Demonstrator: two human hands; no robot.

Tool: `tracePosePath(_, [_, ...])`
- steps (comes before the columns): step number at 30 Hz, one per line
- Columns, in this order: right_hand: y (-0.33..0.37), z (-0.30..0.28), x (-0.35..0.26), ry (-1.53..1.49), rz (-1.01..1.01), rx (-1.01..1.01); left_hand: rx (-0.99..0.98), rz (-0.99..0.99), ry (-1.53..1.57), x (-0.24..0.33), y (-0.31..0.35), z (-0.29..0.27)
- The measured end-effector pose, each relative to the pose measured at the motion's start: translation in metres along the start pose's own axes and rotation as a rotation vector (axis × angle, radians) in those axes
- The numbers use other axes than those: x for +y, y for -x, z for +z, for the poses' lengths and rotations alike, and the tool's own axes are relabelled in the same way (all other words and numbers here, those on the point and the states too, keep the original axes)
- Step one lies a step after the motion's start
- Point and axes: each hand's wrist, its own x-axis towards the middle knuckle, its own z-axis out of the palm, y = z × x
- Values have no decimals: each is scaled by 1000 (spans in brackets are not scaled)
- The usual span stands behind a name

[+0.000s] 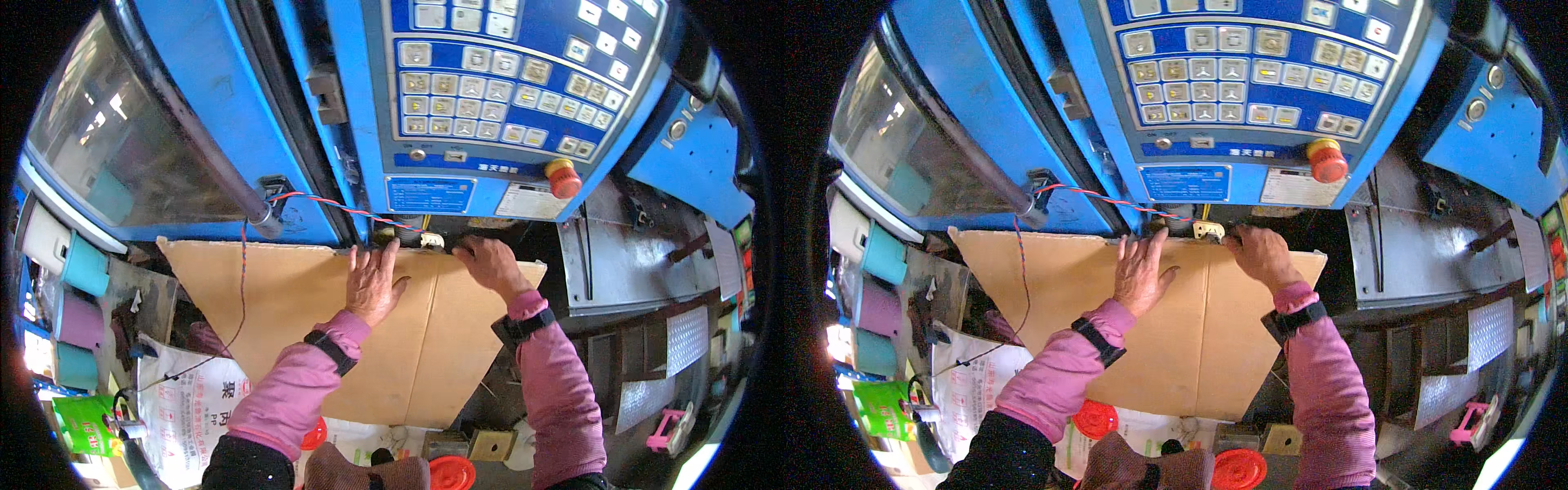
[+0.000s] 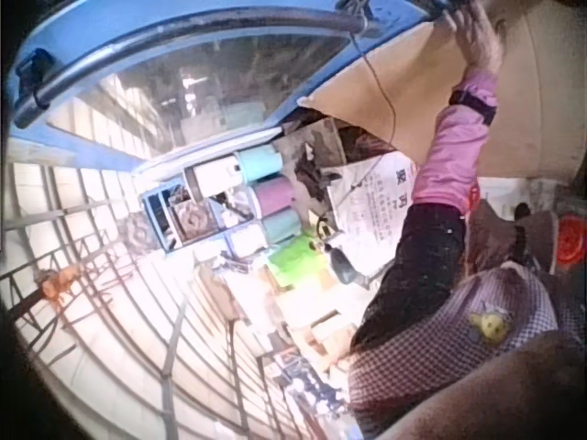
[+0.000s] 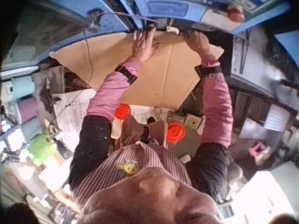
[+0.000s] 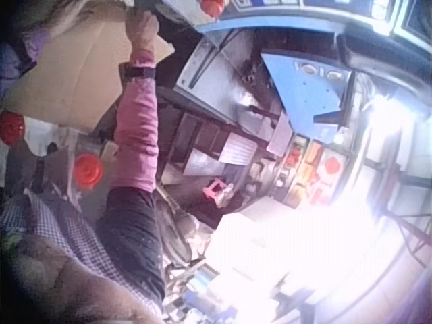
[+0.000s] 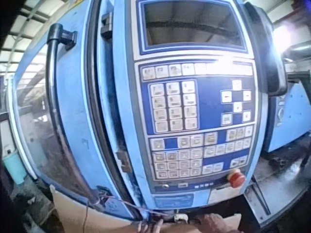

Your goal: The person assembles plastic buckets by attaching handles to blue buckets and trimming red bucket rims with pliers. They then place a cardboard sheet under a machine nozzle and pack red buckets into a white sack.

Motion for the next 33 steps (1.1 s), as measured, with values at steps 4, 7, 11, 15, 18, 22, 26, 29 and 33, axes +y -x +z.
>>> tracePosePath(4, [-82, 40, 33, 95, -434, 204, 119, -79, 42, 0, 5, 20])
tracePosePath(7, [-133, 81, 39, 275, -281, 103, 95, -56, 83, -6, 14, 27])
tracePosePath(11, [-157, 91, 50, 304, -286, -3, 100, -62, 103, -14, 16, 36])
tracePosePath(15, [-159, 80, 47, 336, -266, -70, 123, -37, 84, -21, 15, 47])
tracePosePath(18, [-158, 74, 42, 340, -253, -105, 148, -35, 109, -25, 16, 57])
tracePosePath(22, [-156, 71, 42, 341, -232, -133, 180, -25, 178, -29, 15, 68])
tracePosePath(26, [-155, 69, 44, 338, -221, -149, 203, -14, 184, -30, 13, 69])
tracePosePath(29, [-153, 69, 44, 341, -214, -159, 189, -27, 196, -29, 13, 68])
tracePosePath(33, [-151, 69, 44, 335, -211, -166, 190, -28, 169, -29, 12, 69])
